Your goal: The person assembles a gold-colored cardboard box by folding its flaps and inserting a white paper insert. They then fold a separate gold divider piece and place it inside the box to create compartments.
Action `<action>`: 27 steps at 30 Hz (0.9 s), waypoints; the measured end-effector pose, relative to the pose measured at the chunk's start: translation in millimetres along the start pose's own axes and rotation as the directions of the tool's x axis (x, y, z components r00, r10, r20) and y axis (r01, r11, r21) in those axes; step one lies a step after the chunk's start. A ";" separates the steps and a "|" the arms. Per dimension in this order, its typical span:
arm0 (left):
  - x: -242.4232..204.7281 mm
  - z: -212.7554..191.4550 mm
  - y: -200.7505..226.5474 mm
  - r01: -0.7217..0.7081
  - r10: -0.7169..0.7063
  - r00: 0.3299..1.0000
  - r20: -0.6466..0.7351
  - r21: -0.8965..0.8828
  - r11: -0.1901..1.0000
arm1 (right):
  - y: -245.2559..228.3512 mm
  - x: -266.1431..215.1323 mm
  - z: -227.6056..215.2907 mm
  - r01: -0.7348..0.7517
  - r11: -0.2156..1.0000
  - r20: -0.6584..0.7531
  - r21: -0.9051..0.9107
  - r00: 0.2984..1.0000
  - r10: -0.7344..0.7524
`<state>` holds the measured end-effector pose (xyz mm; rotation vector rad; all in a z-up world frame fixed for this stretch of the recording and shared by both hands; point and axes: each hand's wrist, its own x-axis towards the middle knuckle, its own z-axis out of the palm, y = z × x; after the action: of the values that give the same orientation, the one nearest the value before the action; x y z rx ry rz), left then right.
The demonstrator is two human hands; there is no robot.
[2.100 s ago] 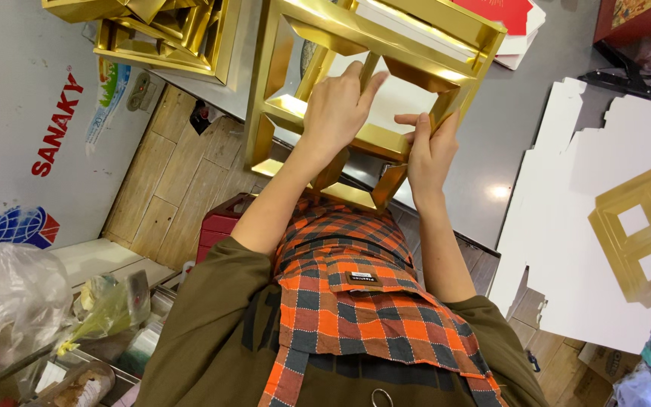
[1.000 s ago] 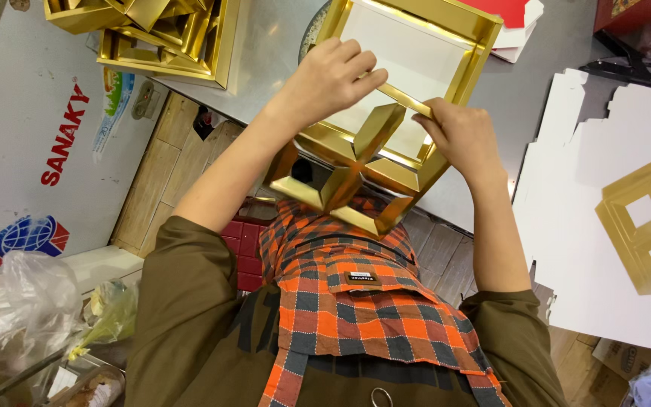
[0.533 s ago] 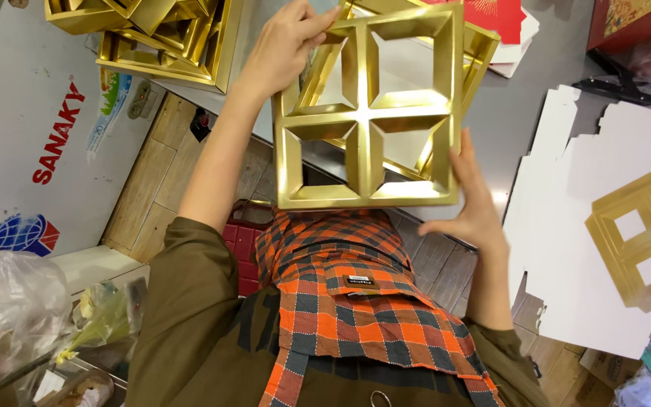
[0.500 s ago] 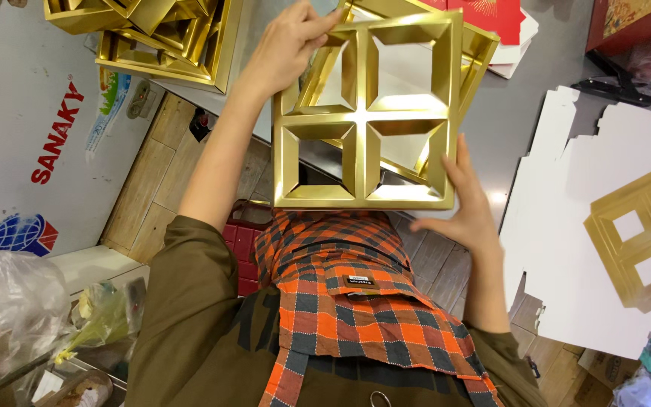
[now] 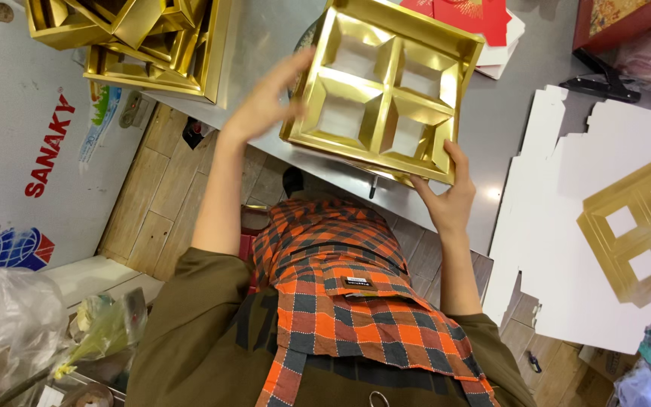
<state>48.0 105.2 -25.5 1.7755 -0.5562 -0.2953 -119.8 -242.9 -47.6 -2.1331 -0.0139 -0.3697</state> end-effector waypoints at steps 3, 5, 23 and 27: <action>-23.8 18.4 6.6 -0.014 0.006 0.999 0.041 0.202 0.979 | 1.5 5.2 13.0 -0.046 0.998 0.001 0.047 0.999 0.046; -20.8 26.5 5.1 0.008 -0.001 0.999 -0.038 0.183 0.983 | 7.2 8.0 15.7 0.004 1.000 0.007 -0.011 1.000 -0.004; -0.7 39.4 -28.5 -0.067 0.139 0.989 -0.059 0.656 0.752 | 34.5 20.4 3.0 0.069 0.983 0.101 -0.169 0.994 -0.052; -5.6 37.8 -44.4 -0.014 0.069 0.993 -0.100 0.469 0.883 | 32.8 30.2 3.6 0.078 0.962 0.109 -0.262 0.993 -0.051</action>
<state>34.9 85.1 -78.9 2.2284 -0.6179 -0.0240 -85.1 -262.4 -68.1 -2.4205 -0.0974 -0.3151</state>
